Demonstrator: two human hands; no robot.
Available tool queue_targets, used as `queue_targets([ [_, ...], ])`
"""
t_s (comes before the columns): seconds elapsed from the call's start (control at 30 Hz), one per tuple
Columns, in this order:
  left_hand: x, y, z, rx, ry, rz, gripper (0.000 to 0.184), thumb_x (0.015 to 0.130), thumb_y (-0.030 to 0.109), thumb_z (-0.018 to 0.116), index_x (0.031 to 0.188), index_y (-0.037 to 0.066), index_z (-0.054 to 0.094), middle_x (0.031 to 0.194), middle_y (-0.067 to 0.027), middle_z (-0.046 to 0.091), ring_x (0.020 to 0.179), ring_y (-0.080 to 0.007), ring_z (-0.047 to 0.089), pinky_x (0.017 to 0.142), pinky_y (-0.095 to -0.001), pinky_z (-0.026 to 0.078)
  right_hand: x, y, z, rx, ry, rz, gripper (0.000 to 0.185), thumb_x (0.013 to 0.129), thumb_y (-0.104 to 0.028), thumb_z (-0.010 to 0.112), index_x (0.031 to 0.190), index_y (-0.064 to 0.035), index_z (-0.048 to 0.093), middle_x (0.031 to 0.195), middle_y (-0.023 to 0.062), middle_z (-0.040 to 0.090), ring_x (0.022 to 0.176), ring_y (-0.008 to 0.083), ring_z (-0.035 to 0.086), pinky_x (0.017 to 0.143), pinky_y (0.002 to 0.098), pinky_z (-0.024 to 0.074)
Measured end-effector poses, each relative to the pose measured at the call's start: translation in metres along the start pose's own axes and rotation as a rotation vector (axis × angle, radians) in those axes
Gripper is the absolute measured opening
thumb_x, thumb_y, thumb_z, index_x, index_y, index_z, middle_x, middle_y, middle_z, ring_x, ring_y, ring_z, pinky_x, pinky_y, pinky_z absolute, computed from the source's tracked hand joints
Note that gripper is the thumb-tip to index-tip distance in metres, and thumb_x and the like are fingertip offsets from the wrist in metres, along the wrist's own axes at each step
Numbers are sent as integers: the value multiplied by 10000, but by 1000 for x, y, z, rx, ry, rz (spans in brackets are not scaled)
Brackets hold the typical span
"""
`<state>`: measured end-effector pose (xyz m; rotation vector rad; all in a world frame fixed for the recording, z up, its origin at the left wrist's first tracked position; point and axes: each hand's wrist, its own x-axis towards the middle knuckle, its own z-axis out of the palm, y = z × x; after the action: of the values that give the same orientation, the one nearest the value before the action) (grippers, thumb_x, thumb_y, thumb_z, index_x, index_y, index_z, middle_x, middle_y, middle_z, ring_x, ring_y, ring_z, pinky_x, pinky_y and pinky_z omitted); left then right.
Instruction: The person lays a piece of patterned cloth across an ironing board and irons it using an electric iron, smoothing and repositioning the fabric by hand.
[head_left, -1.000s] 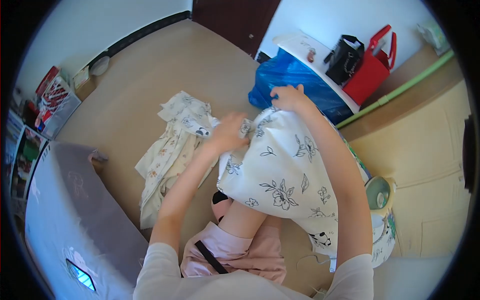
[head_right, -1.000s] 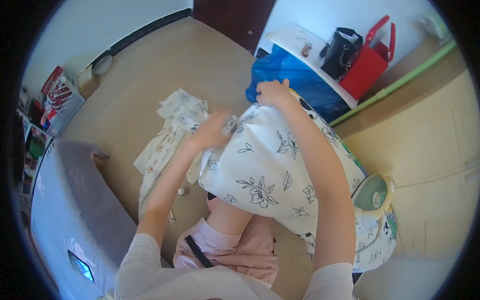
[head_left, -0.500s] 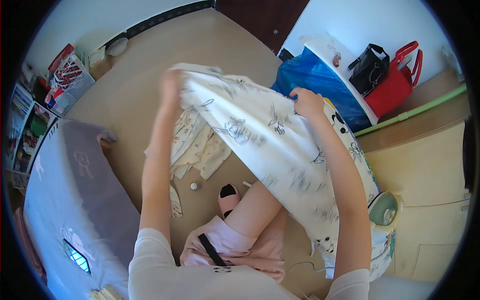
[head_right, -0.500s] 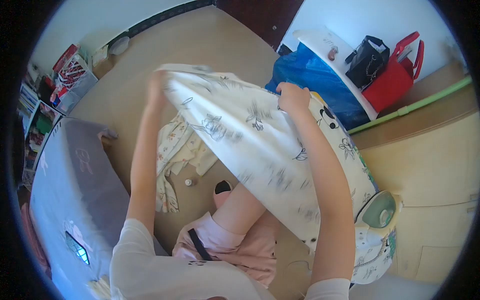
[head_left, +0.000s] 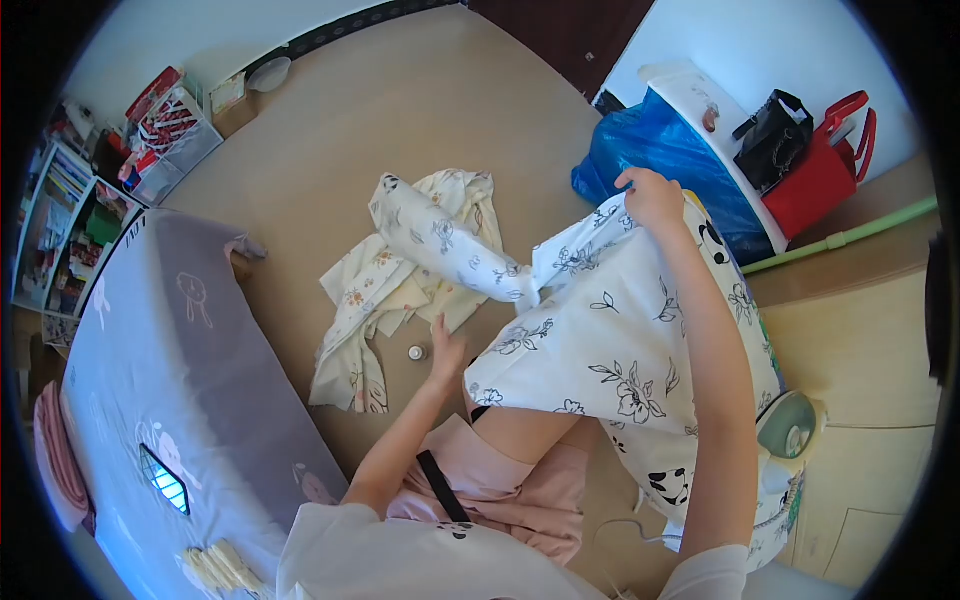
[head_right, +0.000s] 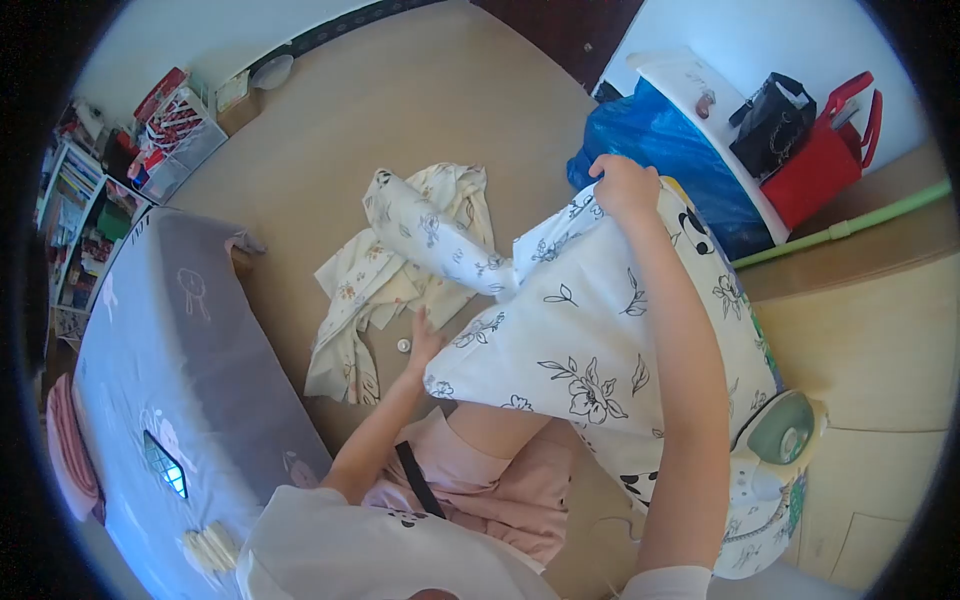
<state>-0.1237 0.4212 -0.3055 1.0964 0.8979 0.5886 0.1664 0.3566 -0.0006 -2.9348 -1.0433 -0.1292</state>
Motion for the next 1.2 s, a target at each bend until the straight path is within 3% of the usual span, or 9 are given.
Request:
queue_targets([
  [0.1,57,40,23,440,-157,423,386,771,88,471,1150,16,461,1142,-227,462,1113,-317,401,922,-379,333,-2,-2,-2,10,-7,3,226,669,-55,531,828,-171,641,908,58,624,875,202,570,774,353,346],
  [0.4,70,4,161,635,-302,4,1052,569,264,715,1343,40,39,1183,-335,365,1116,-402,395,939,-372,352,-2,-2,-3,49,20,-4,199,683,-79,517,804,-170,646,876,63,628,849,219,573,763,358,357],
  [0.53,96,6,144,742,-176,-68,677,732,135,525,1311,56,184,920,-237,554,884,-364,552,751,-452,443,-5,-4,-4,135,46,55,187,678,-81,519,784,-168,645,871,66,627,827,221,577,743,351,369],
  [0.6,258,-191,79,507,-439,327,412,832,209,458,1171,-19,408,1013,-201,555,1034,-315,496,837,-453,393,-5,-2,-5,148,66,71,181,677,-81,519,777,-164,644,866,66,626,817,223,579,731,351,373],
  [0.63,185,-143,13,512,-443,327,412,832,209,458,1171,-19,408,1013,-201,555,1034,-315,496,837,-453,393,-5,-2,-5,142,76,65,177,676,-80,520,774,-160,644,863,67,624,807,225,579,720,353,374],
  [0.67,235,-9,62,-84,-223,-213,241,828,128,453,705,-38,577,688,-150,593,595,-233,573,522,-331,474,-6,-2,-4,143,84,58,174,675,-79,520,771,-157,643,860,67,622,797,228,579,710,356,374],
  [0.87,249,279,-16,-156,-212,91,313,856,308,429,893,14,531,843,-123,603,739,-189,610,599,-291,488,-6,-1,1,136,129,5,176,671,-75,521,777,-152,639,861,65,619,796,225,574,709,360,369],
  [1.07,224,157,10,307,-417,158,371,747,401,569,905,67,582,820,-22,592,700,-115,543,570,-258,439,-8,-3,-3,171,115,23,185,675,-81,504,785,-148,638,849,69,620,807,238,574,703,368,380],
  [1.2,180,28,94,692,-335,142,707,614,520,684,1048,-20,541,967,-164,592,920,-274,560,788,-337,430,-6,-1,-4,171,112,9,189,678,-86,494,791,-140,636,852,70,620,805,244,574,704,371,385],
])
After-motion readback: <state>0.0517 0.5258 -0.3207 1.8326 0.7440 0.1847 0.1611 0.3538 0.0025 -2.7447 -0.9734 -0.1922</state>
